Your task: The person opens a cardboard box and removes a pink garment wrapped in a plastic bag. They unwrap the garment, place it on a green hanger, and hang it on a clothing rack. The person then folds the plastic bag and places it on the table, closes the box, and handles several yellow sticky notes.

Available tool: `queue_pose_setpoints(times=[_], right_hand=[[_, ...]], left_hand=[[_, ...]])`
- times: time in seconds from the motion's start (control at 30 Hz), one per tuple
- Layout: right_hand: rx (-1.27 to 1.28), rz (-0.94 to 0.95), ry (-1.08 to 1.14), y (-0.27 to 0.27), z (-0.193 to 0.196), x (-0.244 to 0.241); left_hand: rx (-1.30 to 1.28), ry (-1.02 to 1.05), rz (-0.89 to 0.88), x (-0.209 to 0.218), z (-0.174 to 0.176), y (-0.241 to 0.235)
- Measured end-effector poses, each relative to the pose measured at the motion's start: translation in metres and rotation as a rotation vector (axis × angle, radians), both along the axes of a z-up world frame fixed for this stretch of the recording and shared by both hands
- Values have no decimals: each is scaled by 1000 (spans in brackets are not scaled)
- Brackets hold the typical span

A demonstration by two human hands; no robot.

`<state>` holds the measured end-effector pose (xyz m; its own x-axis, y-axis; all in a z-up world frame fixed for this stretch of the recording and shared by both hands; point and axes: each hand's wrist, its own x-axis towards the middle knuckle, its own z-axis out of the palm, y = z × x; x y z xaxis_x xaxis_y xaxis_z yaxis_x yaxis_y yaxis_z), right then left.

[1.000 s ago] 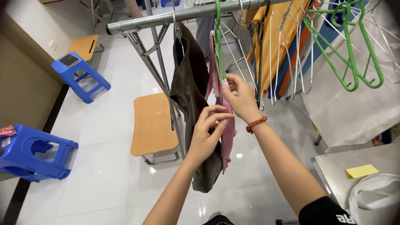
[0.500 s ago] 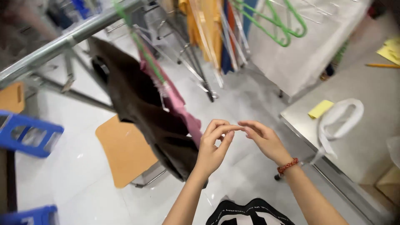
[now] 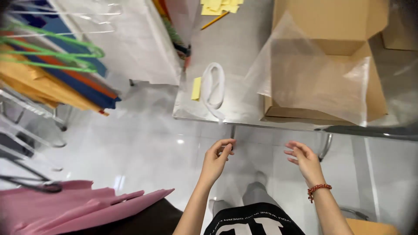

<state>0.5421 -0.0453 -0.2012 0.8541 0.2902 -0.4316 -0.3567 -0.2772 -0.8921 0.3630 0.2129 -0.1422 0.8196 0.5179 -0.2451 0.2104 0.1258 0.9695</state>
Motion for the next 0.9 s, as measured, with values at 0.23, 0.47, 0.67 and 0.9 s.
queue_pose_setpoints(times=[0.23, 0.47, 0.67, 0.9], right_hand=[[48, -414, -124, -99, -20, 101], [18, -280, -45, -129, -2, 189], [70, -78, -231, -124, 4, 226], [196, 92, -429, -157, 49, 237]], left_hand=[[-261, 171, -213, 100, -19, -65], [-396, 157, -311, 204, -53, -150], [-800, 8, -247, 286, -81, -196], [-1029, -39, 62, 306, -56, -179]])
